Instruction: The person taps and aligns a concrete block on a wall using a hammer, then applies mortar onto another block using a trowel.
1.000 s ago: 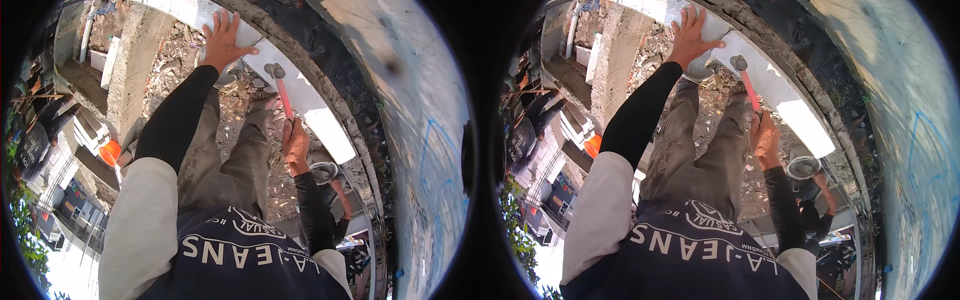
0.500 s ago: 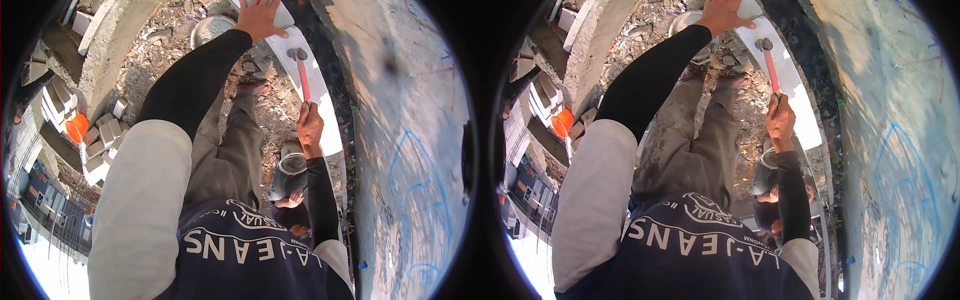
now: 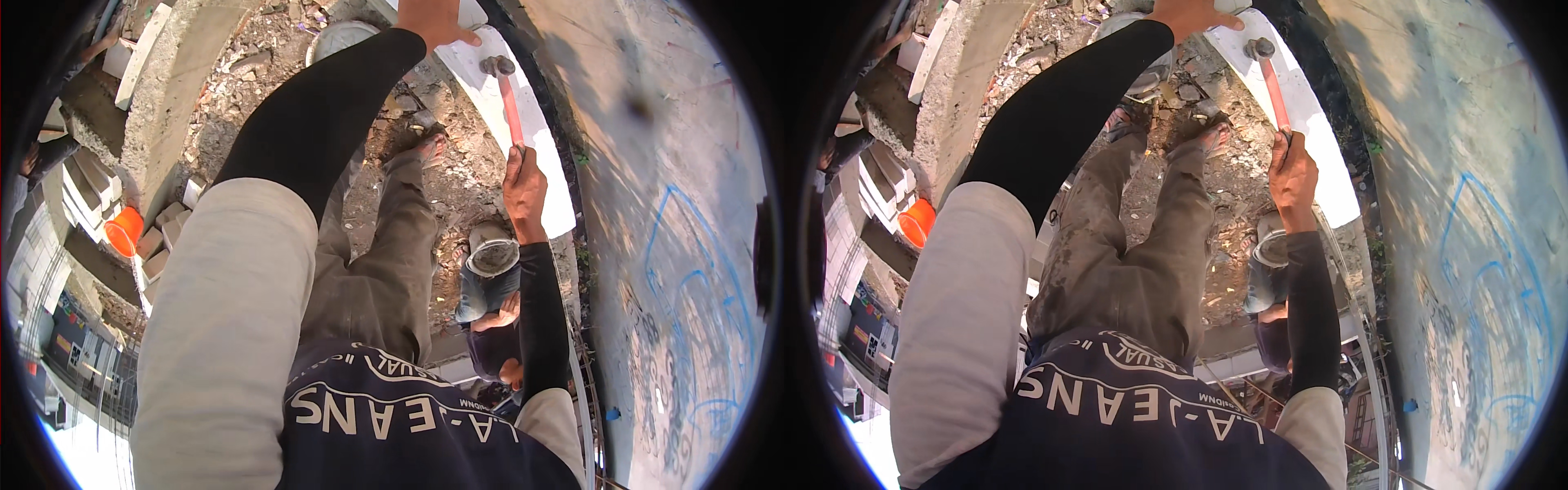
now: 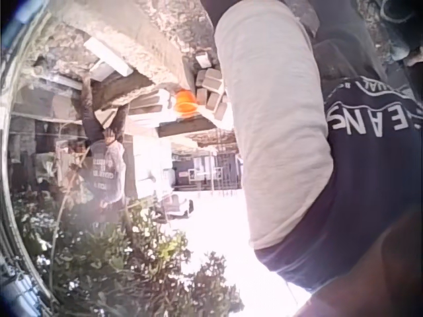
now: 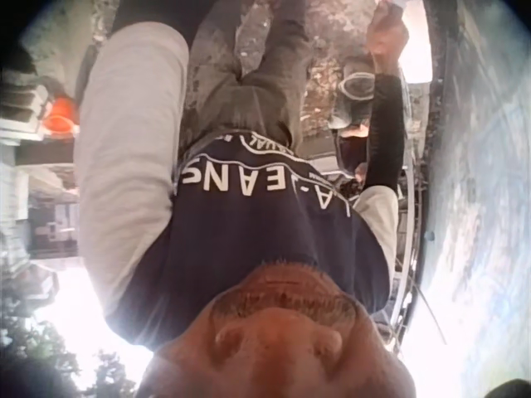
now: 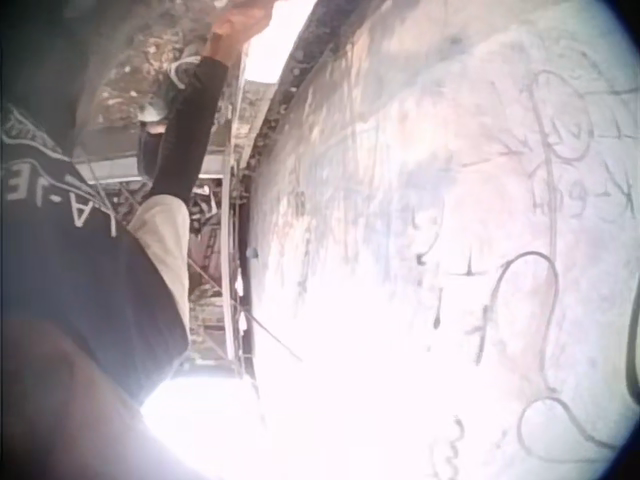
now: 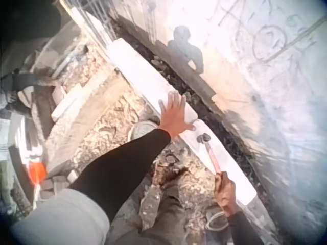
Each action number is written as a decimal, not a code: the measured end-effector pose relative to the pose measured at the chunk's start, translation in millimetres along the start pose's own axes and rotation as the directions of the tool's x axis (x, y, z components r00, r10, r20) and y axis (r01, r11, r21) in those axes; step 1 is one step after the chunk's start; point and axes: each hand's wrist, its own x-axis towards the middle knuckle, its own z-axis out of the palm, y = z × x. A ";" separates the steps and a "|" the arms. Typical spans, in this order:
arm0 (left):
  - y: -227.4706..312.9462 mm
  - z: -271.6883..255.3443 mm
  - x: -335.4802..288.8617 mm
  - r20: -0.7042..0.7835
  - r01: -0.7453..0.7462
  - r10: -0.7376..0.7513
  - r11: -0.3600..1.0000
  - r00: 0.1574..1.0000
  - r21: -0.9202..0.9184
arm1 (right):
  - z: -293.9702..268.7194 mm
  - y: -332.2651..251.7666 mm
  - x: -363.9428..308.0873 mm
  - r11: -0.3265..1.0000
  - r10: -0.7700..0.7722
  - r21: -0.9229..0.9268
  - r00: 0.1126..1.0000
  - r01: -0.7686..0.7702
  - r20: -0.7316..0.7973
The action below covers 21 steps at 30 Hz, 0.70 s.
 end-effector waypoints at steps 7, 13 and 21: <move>-3.4 4.0 1.4 -0.005 0.009 -0.009 0.999 1.000 0.052 | -4.9 5.8 2.7 0.998 -0.027 0.067 0.998 0.023 0.063; -3.8 1.6 2.5 0.048 0.024 -0.029 0.995 0.998 0.097 | -22.8 7.8 9.9 0.974 -0.054 0.224 0.995 0.035 0.080; 9.4 -0.6 -11.9 -0.079 -0.048 0.060 0.987 0.995 0.152 | -80.8 18.7 30.7 0.637 0.221 0.632 0.890 -0.442 0.399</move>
